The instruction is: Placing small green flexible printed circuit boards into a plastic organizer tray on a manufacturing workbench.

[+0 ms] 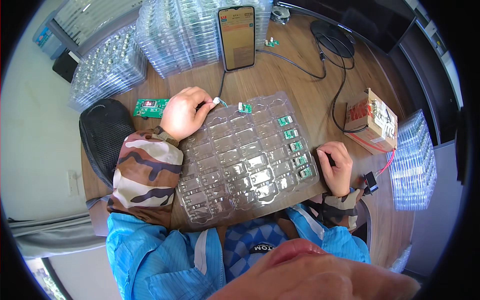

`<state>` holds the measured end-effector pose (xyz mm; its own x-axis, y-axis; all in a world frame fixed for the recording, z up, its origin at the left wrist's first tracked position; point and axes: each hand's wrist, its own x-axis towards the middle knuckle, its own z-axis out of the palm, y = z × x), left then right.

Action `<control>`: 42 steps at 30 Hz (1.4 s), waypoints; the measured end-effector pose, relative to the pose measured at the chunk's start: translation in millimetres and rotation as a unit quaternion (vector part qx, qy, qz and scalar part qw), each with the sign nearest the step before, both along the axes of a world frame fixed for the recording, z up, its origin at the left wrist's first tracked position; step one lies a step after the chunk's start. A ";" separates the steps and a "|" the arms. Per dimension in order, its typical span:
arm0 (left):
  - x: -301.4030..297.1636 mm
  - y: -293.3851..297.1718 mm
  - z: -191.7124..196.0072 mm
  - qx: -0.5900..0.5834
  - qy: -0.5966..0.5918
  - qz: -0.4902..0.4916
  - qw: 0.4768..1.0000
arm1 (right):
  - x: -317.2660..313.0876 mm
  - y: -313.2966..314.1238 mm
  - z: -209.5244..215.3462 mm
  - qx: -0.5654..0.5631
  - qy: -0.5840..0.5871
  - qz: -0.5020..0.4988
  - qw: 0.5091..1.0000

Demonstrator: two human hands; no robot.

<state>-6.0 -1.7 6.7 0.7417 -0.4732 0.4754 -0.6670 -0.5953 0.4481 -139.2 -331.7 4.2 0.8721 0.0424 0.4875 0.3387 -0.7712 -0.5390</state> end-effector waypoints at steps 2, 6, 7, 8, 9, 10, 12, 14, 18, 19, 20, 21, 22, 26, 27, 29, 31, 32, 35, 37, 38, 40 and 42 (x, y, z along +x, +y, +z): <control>-0.7 -0.1 0.5 -0.002 0.000 -0.001 1.000 | 1.7 -0.5 1.3 -0.001 0.000 0.004 1.000; -2.2 3.8 1.0 -0.001 0.003 -0.003 1.000 | -1.5 2.5 2.2 -0.004 0.005 0.005 1.000; -1.3 3.3 0.8 -0.003 0.003 -0.002 1.000 | -0.6 2.0 2.5 -0.005 0.005 0.005 1.000; -0.9 2.8 0.8 -0.004 0.003 -0.002 1.000 | 0.0 1.6 2.5 -0.006 0.002 0.005 1.000; -0.7 2.1 1.1 -0.002 0.000 -0.002 1.000 | -0.2 1.3 2.6 -0.006 0.000 0.005 1.000; -0.4 1.7 1.0 0.001 -0.003 -0.001 1.000 | -0.2 0.9 2.4 -0.008 -0.001 0.006 1.000; 0.4 1.3 -1.2 0.000 -0.005 0.000 1.000 | -1.4 0.3 2.6 -0.005 -0.034 -0.005 0.999; 1.2 1.8 -1.7 -0.003 -0.007 0.001 1.000 | -8.5 0.8 5.0 -0.036 -0.054 -0.015 0.998; 0.6 2.1 -3.4 0.001 0.006 0.009 1.000 | -32.0 -11.2 13.4 -0.101 -0.072 -0.060 0.990; 0.5 1.7 -1.8 0.002 0.003 0.009 1.000 | -40.7 -15.9 19.3 -0.118 -0.075 -0.097 0.985; 1.3 1.8 -2.5 -0.002 0.005 0.006 1.000 | -49.4 -23.4 23.6 -0.149 -0.061 -0.136 0.978; 2.4 2.8 -3.5 -0.003 0.002 0.007 1.000 | -56.4 -29.6 28.0 -0.181 -0.046 -0.175 0.967; 2.9 3.1 -4.7 -0.002 -0.001 0.009 1.000 | -60.7 -32.8 32.2 -0.183 -0.044 -0.176 0.966; 3.2 4.0 -4.1 0.001 -0.010 0.010 1.000 | -73.9 -44.2 37.9 -0.340 0.006 -0.265 0.902; 2.1 4.5 -3.9 -0.001 -0.009 0.011 1.000 | -76.5 -47.5 36.1 -0.370 0.027 -0.277 0.886; 4.3 3.5 -4.5 0.003 -0.013 0.008 1.000 | -79.5 -53.8 27.3 -0.359 0.063 -0.283 0.887; 4.4 2.6 -5.9 0.000 -0.009 0.010 1.000 | -79.8 -58.1 22.1 -0.344 0.097 -0.288 0.888; 4.3 2.5 -6.3 -0.001 -0.004 0.013 1.000 | -79.3 -59.5 20.6 -0.349 0.117 -0.295 0.882; 3.7 1.9 -7.4 -0.002 -0.003 0.013 1.000 | -75.4 -61.1 21.9 -0.358 0.154 -0.312 0.867; 3.3 2.2 -7.3 -0.003 -0.003 0.014 1.000 | -71.8 -62.3 23.1 -0.362 0.171 -0.321 0.858; 3.1 2.2 -7.2 -0.003 -0.003 0.014 1.000 | -70.2 -63.3 23.4 -0.367 0.176 -0.324 0.854; 2.6 1.5 -5.6 -0.002 -0.003 0.015 1.000 | -67.6 -66.4 23.3 -0.372 0.181 -0.326 0.850; 2.1 1.7 -4.9 -0.001 -0.001 0.015 1.000 | -65.7 -71.0 22.2 -0.380 0.211 -0.335 0.836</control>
